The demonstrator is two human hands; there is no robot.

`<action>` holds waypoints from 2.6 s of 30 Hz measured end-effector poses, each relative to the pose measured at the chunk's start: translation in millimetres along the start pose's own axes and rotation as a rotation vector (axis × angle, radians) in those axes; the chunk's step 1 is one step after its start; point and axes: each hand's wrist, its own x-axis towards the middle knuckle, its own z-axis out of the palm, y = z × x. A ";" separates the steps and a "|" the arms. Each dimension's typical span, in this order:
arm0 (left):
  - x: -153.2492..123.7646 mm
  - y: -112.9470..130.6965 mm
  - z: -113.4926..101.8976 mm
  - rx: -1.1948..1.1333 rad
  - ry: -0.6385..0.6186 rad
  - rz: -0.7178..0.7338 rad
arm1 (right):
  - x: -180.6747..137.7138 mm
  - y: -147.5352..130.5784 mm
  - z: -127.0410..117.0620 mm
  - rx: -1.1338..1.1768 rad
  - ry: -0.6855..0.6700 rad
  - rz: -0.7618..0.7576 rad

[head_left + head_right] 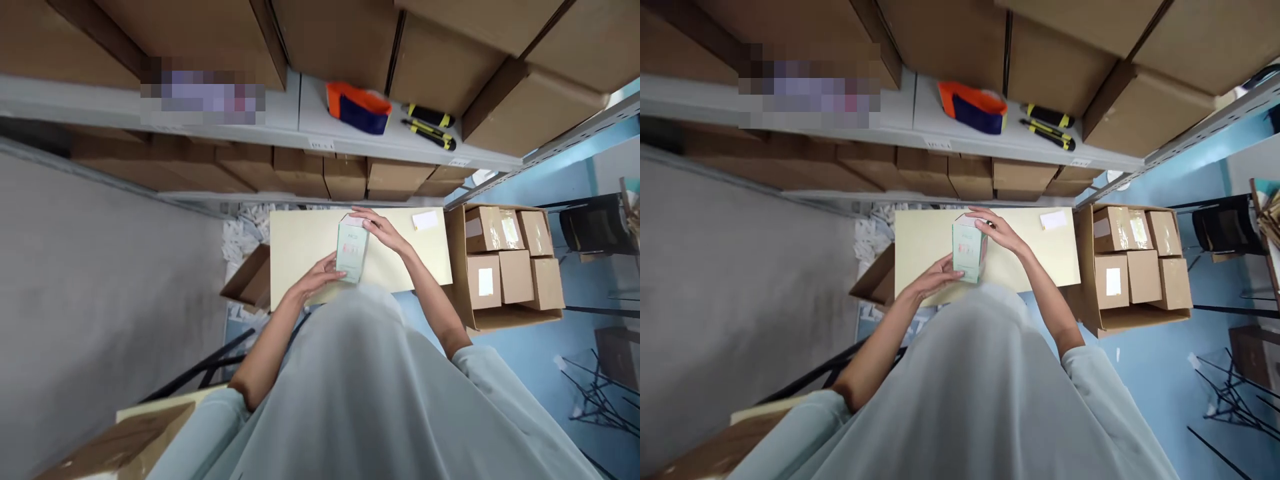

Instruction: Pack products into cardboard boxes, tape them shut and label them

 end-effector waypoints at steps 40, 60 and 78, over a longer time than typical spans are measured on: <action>-44.4 40.4 -17.8 -0.270 0.061 0.045 | 11.6 -70.2 42.3 0.015 0.456 0.249; -103.5 94.1 -32.0 0.284 0.245 0.439 | 13.5 6.4 128.8 0.579 0.535 0.677; 2.5 7.8 -52.7 1.219 0.112 0.299 | -50.1 129.0 144.3 0.166 0.555 0.772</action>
